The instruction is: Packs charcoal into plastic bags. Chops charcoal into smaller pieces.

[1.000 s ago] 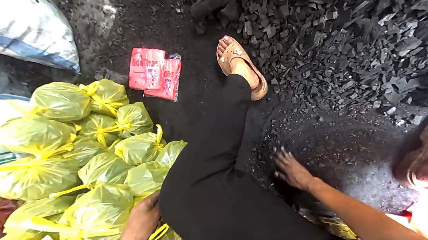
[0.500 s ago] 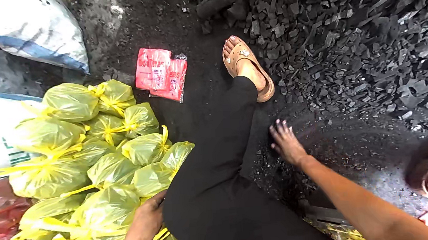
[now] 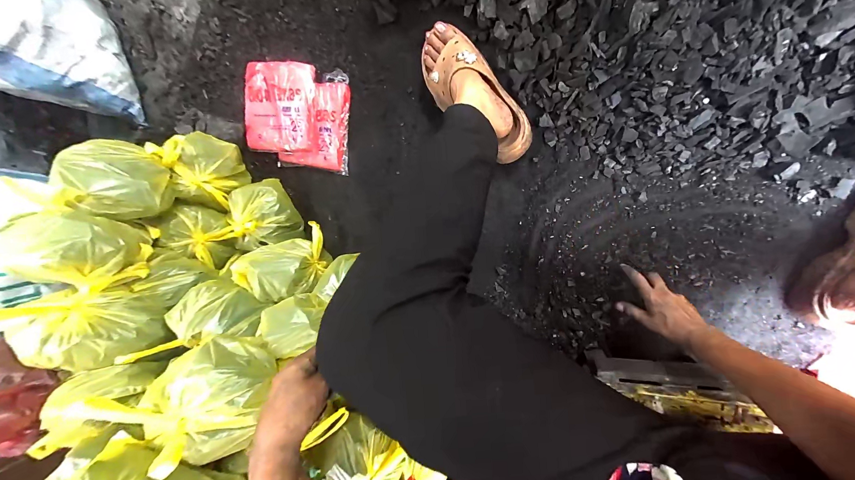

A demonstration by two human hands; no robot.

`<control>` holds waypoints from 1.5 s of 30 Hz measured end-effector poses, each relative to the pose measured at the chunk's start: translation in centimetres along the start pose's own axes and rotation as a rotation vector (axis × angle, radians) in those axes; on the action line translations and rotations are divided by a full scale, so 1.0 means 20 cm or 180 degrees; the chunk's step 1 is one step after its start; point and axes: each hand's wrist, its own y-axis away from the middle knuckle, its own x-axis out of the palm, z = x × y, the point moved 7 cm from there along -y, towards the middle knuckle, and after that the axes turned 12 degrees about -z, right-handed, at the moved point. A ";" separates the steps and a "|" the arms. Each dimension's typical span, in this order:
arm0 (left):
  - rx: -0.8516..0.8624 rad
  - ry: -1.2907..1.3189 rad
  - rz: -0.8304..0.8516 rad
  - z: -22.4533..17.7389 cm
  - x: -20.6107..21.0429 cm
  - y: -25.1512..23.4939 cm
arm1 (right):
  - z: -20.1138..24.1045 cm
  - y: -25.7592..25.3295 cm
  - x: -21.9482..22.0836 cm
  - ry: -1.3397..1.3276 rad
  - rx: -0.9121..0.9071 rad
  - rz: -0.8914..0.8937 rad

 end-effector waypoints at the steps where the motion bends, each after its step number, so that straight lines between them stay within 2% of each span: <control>1: -0.0002 -0.0016 -0.0006 -0.01 0.00 0.00 | -0.02 0.02 0.06 0.0036 0.0041 0.0211; 4: -0.0013 -0.0026 -0.0027 -0.01 0.01 -0.01 | 0.18 0.06 0.26 -0.0112 -0.0206 0.0727; 7: -0.0030 0.0005 0.0009 -0.01 0.02 -0.01 | 0.47 0.10 0.38 -0.0073 -0.0893 0.1158; 10: -0.0078 0.0012 0.0024 -0.01 0.02 0.00 | 0.68 0.21 0.33 0.0113 -0.1488 0.1784; 12: -0.0060 0.0025 0.0030 0.00 0.03 0.00 | 0.70 0.23 0.27 0.0194 -0.1682 0.1863; 15: 0.0050 0.0031 0.0076 0.01 0.04 -0.01 | 0.58 0.09 0.07 -0.0104 -0.1505 0.1141; 18: 0.0023 -0.0005 0.0099 0.02 0.04 -0.02 | 0.28 -0.13 -0.33 -0.1160 -0.1053 -0.0665; 20: 0.0001 0.0020 0.0093 0.06 0.05 -0.05 | 0.04 -0.19 -0.62 -0.1901 -0.0472 -0.1828; 21: -0.0013 0.0042 0.0097 0.07 0.05 -0.05 | -0.06 -0.18 -0.70 -0.1912 -0.0224 -0.2182; 23: -0.0058 0.0054 0.0061 0.02 0.02 -0.03 | -0.13 -0.15 -0.68 -0.1348 0.0037 -0.2381; 25: -0.0039 0.0031 -0.0020 -0.02 -0.01 -0.01 | -0.10 -0.15 -0.42 -0.0626 -0.0026 -0.2013; 27: 0.0019 -0.0026 -0.0011 -0.05 -0.03 0.00 | 0.07 -0.12 -0.10 -0.0143 -0.0398 -0.1538; 29: 0.0070 -0.0141 -0.0004 -0.04 -0.03 -0.01 | 0.29 -0.06 0.13 -0.0153 -0.0892 -0.0886; 30: 0.0072 -0.0145 -0.0010 -0.04 -0.03 -0.01 | 0.39 -0.02 0.20 -0.0265 -0.1082 -0.0354; 31: 0.0064 -0.0150 -0.0012 -0.04 -0.03 -0.01 | 0.47 0.02 0.22 -0.0405 -0.1168 0.0245; 32: 0.0055 -0.0143 -0.0011 -0.04 -0.03 -0.01 | 0.52 0.05 0.21 -0.0570 -0.1210 0.0607; 34: 0.0050 -0.0099 -0.0026 -0.04 -0.03 -0.01 | 0.51 0.05 0.13 -0.0810 -0.1086 0.0351; 36: 0.0019 -0.0088 -0.0027 -0.04 -0.03 -0.02 | 0.44 0.03 0.10 -0.0369 -0.0695 0.0118; 38: 0.0039 -0.0093 -0.0030 -0.04 -0.03 -0.02 | 0.42 0.05 0.19 0.0290 -0.0357 0.0697; 40: 0.0017 -0.0078 -0.0018 -0.05 -0.02 -0.03 | 0.48 0.10 0.31 0.0650 -0.0282 0.1223; 43: 0.0051 -0.0102 -0.0011 -0.05 -0.02 -0.02 | 0.53 0.10 0.39 0.0591 -0.0385 0.1470; 45: 0.0080 -0.0149 0.0035 -0.04 -0.01 -0.03 | 0.50 0.05 0.33 0.0296 -0.0294 0.1494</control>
